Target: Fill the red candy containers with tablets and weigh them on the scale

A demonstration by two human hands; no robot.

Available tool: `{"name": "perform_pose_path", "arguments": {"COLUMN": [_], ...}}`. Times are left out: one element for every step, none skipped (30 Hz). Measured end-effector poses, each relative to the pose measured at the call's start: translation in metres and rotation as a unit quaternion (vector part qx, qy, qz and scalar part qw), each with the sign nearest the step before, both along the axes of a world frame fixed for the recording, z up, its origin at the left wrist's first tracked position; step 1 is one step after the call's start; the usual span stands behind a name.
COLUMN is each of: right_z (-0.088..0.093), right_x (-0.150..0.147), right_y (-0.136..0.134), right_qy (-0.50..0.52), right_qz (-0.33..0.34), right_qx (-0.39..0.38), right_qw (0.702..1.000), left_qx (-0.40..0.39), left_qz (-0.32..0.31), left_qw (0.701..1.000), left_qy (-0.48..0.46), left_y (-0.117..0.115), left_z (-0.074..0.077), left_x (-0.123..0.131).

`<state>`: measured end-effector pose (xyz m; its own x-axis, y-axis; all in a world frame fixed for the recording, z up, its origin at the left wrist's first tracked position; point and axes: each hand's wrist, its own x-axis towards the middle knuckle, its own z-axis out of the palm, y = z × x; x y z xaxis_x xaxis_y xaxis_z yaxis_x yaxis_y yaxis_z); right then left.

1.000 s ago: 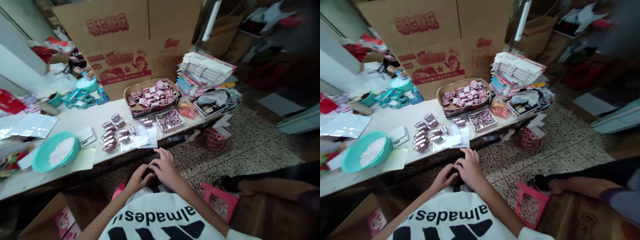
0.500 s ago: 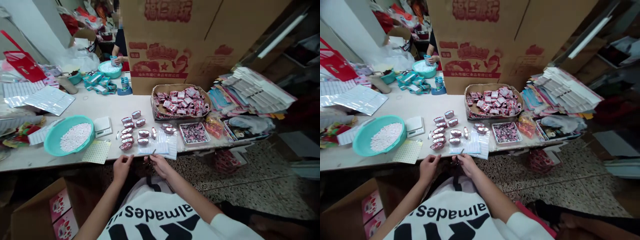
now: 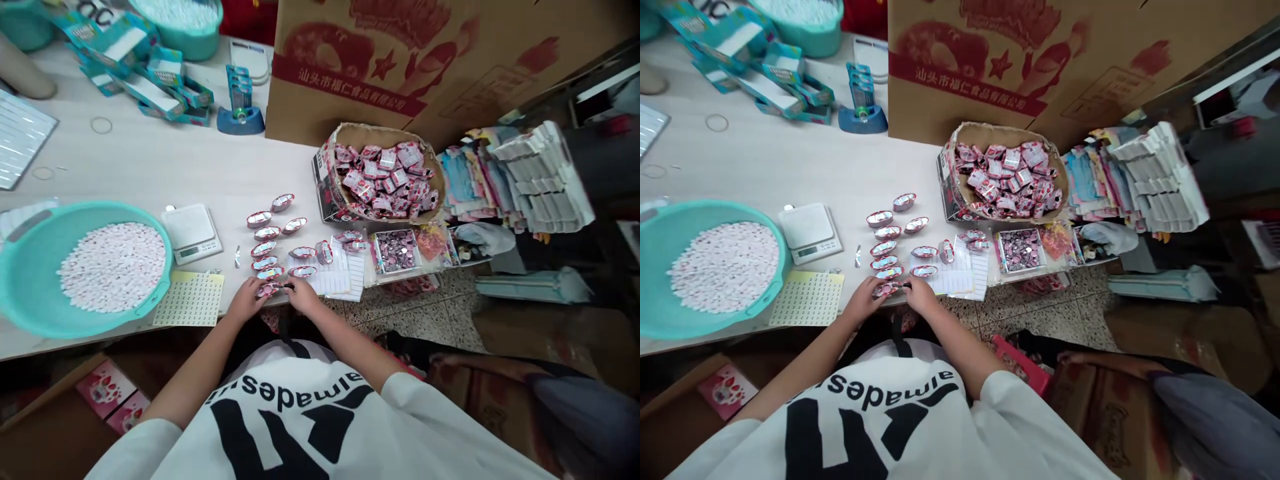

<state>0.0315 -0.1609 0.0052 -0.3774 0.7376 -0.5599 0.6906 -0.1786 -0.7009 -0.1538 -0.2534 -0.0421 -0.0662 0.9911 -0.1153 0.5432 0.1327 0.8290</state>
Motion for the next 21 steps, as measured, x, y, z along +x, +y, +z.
{"name": "perform_pose_path", "arguments": {"right_z": [0.000, 0.001, 0.002, 0.002, 0.001, 0.001, -0.001, -0.002, -0.004, -0.005, -0.007, -0.008, -0.009, -0.010, -0.011, -0.011, -0.011, -0.011, -0.011, -0.011, -0.011], "right_x": [0.000, 0.000, 0.000, 0.000, 0.001, 0.001, 0.001, 0.001, 0.001, 0.001, 0.001, 0.001, 0.001, 0.001, 0.001, 0.001, 0.000, 0.000, 0.000, -0.001, -0.002], "right_y": [0.000, 0.001, 0.003, 0.005, 0.008, 0.012, 0.015, 0.019, 0.021, 0.023, 0.024, 0.024, 0.022, 0.021, 0.018, 0.016, 0.015, 0.014, 0.014, 0.016, 0.019], "right_qy": [-0.014, -0.025, -0.035, -0.041, -0.045, -0.048, -0.048, -0.047, -0.046, -0.045, -0.044, -0.044, -0.043, -0.042, -0.040, -0.038, -0.034, -0.030, -0.024, -0.017, -0.010], "right_qz": [0.008, 0.016, 0.025, 0.034, 0.043, 0.052, 0.062, 0.070, 0.076, 0.081, 0.082, 0.082, 0.080, 0.076, 0.070, 0.065, 0.059, 0.055, 0.053, 0.053, 0.055], "right_qx": [0.005, 0.006, 0.005, 0.001, -0.004, -0.011, -0.019, -0.026, -0.034, -0.040, -0.044, -0.047, -0.050, -0.053, -0.057, -0.062, -0.066, -0.070, -0.073, -0.075, -0.077], "right_qw": [1.000, 1.000, 0.999, 0.999, 0.998, 0.997, 0.997, 0.996, 0.995, 0.995, 0.995, 0.995, 0.995, 0.995, 0.995, 0.995, 0.995, 0.996, 0.996, 0.996, 0.995], "left_qx": [-0.001, -0.002, -0.002, -0.003, -0.003, -0.003, -0.003, -0.002, -0.002, -0.001, -0.001, -0.001, -0.001, -0.002, -0.003, -0.004, -0.006, -0.008, -0.010, -0.013, -0.016], "left_qz": [-0.010, -0.016, -0.019, -0.020, -0.021, -0.022, -0.023, -0.024, -0.025, -0.026, -0.027, -0.027, -0.027, -0.027, -0.027, -0.027, -0.028, -0.029, -0.031, -0.033, -0.035], "left_qw": [1.000, 1.000, 1.000, 1.000, 1.000, 1.000, 1.000, 1.000, 1.000, 1.000, 1.000, 1.000, 1.000, 0.999, 0.999, 0.999, 0.999, 0.999, 0.999, 0.999, 0.999], "left_qy": [-0.001, 0.000, 0.002, 0.005, 0.008, 0.010, 0.011, 0.012, 0.013, 0.014, 0.014, 0.015, 0.016, 0.017, 0.017, 0.017, 0.016, 0.014, 0.012, 0.010, 0.009], "left_y": [0.000, 0.000, 0.000, 0.000, 0.000, -0.001, -0.001, -0.001, 0.000, 0.000, 0.000, 0.000, 0.000, 0.000, 0.000, 0.000, 0.000, 0.000, 0.000, 0.000, 0.000], "left_z": [-0.002, -0.004, -0.006, -0.008, -0.009, -0.010, -0.011, -0.011, -0.011, -0.010, -0.010, -0.009, -0.009, -0.009, -0.009, -0.009, -0.009, -0.009, -0.009, -0.009, -0.009], "left_x": [-0.002, -0.003, -0.004, -0.004, -0.004, -0.005, -0.005, -0.005, -0.005, -0.005, -0.005, -0.005, -0.005, -0.005, -0.006, -0.006, -0.006, -0.006, -0.006, -0.006, -0.007]}}
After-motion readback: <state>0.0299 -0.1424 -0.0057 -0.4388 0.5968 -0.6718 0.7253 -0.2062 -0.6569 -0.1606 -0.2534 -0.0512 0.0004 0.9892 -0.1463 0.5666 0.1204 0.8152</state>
